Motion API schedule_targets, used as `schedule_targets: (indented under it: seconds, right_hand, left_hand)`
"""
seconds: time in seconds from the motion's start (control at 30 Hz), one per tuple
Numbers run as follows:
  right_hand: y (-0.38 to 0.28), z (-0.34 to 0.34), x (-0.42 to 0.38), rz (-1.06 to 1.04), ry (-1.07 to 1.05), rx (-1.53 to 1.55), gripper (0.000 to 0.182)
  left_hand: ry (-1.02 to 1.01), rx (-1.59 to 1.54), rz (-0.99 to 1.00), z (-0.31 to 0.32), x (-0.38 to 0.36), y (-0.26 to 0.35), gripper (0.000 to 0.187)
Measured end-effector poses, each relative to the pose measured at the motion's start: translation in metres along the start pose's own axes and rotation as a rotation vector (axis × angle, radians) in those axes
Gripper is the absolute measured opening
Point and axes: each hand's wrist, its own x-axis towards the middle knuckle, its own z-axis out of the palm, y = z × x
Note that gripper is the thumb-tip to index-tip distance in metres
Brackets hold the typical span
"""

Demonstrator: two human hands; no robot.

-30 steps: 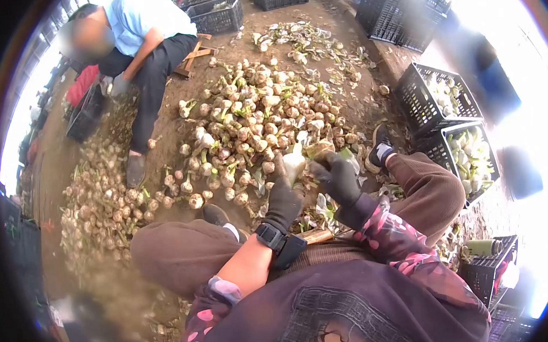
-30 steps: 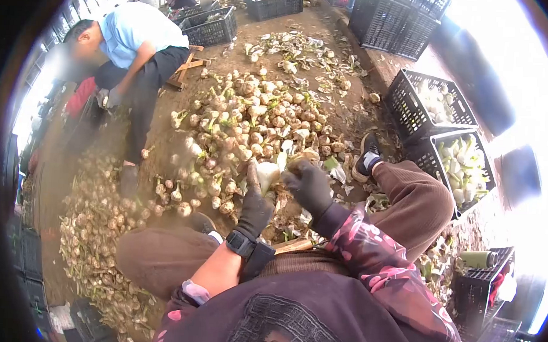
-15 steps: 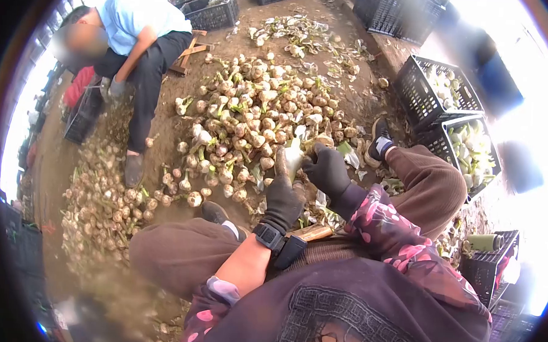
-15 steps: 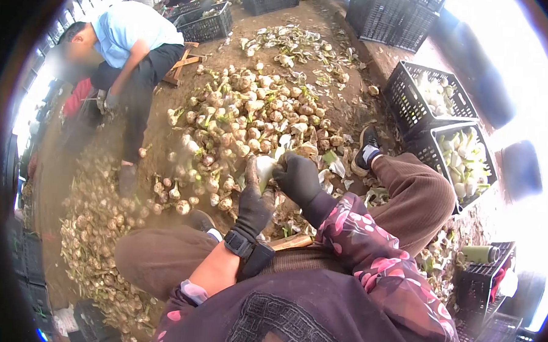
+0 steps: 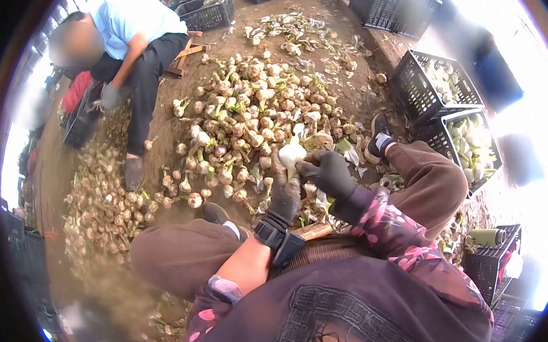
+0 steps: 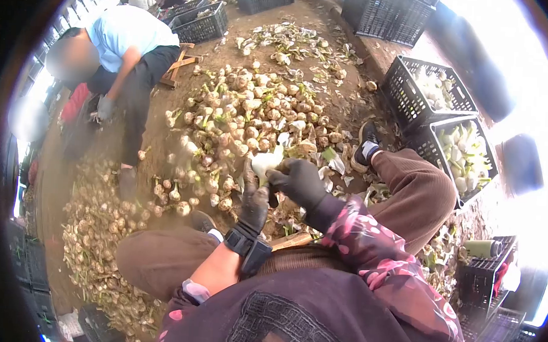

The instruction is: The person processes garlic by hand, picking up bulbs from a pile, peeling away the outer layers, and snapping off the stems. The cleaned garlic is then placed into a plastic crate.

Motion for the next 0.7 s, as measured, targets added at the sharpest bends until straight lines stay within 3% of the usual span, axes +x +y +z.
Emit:
schedule_targets:
  seconds: [0.1, 0.17, 0.2, 0.23, 0.3, 0.33, 0.4, 0.47, 0.5, 0.53, 0.6, 0.63, 0.67, 0.7]
  right_hand:
    - [-0.012, 0.002, 0.005, 0.042, 0.062, -0.246, 0.032]
    - [-0.006, 0.002, 0.01, 0.009, 0.041, -0.362, 0.032]
    - [0.003, 0.003, 0.014, 0.01, 0.043, -0.359, 0.032]
    - [0.019, 0.005, 0.019, 0.025, 0.074, -0.225, 0.03]
    - [0.048, 0.002, 0.03, 0.095, 0.141, 0.027, 0.024]
    - [0.064, 0.0, 0.038, 0.166, 0.168, 0.157, 0.02]
    - [0.13, 0.005, 0.069, 0.082, 0.28, 0.201, 0.018]
    - [0.122, -0.021, 0.064, -0.037, 0.28, -0.28, 0.02]
    - [0.108, -0.039, 0.066, 0.303, -0.005, -0.554, 0.025]
    - [0.127, -0.034, 0.07, 0.308, 0.003, -0.556, 0.025]
    - [0.106, -0.04, 0.046, 0.137, 0.004, -0.11, 0.028]
    - [0.09, -0.036, 0.031, 0.005, -0.041, 0.23, 0.029]
    - [0.072, -0.024, 0.016, -0.155, -0.072, 0.341, 0.031]
    - [0.06, -0.017, 0.008, -0.305, -0.073, 0.352, 0.032]
  left_hand:
    - [0.026, 0.202, 0.248, 0.006, 0.01, -0.044, 0.068]
    - [0.106, -0.075, 0.258, 0.007, 0.006, -0.027, 0.057]
    - [0.103, -0.072, 0.257, 0.003, 0.003, -0.018, 0.057]
    - [0.069, -0.329, -0.109, -0.005, -0.003, -0.009, 0.044]
    - [-0.036, -0.972, -0.512, -0.007, -0.005, -0.002, 0.019]
    - [-0.089, -1.049, -0.506, -0.007, -0.005, 0.005, 0.02]
    - [-0.362, -1.318, -0.515, -0.01, -0.004, 0.015, 0.021]
    - [-0.302, -1.288, -0.631, -0.009, -0.005, 0.02, 0.03]
    - [-0.236, -1.255, -0.739, -0.008, -0.005, 0.022, 0.039]
    - [-0.247, -1.255, -0.741, -0.007, -0.006, 0.024, 0.039]
    - [-0.086, -0.999, -0.636, -0.001, -0.006, 0.024, 0.033]
    - [-0.235, -0.876, -0.588, -0.002, 0.0, 0.016, 0.027]
    - [-0.39, -0.755, -0.532, -0.002, 0.006, 0.008, 0.042]
    - [-0.399, -0.738, -0.478, 0.006, 0.004, 0.01, 0.05]
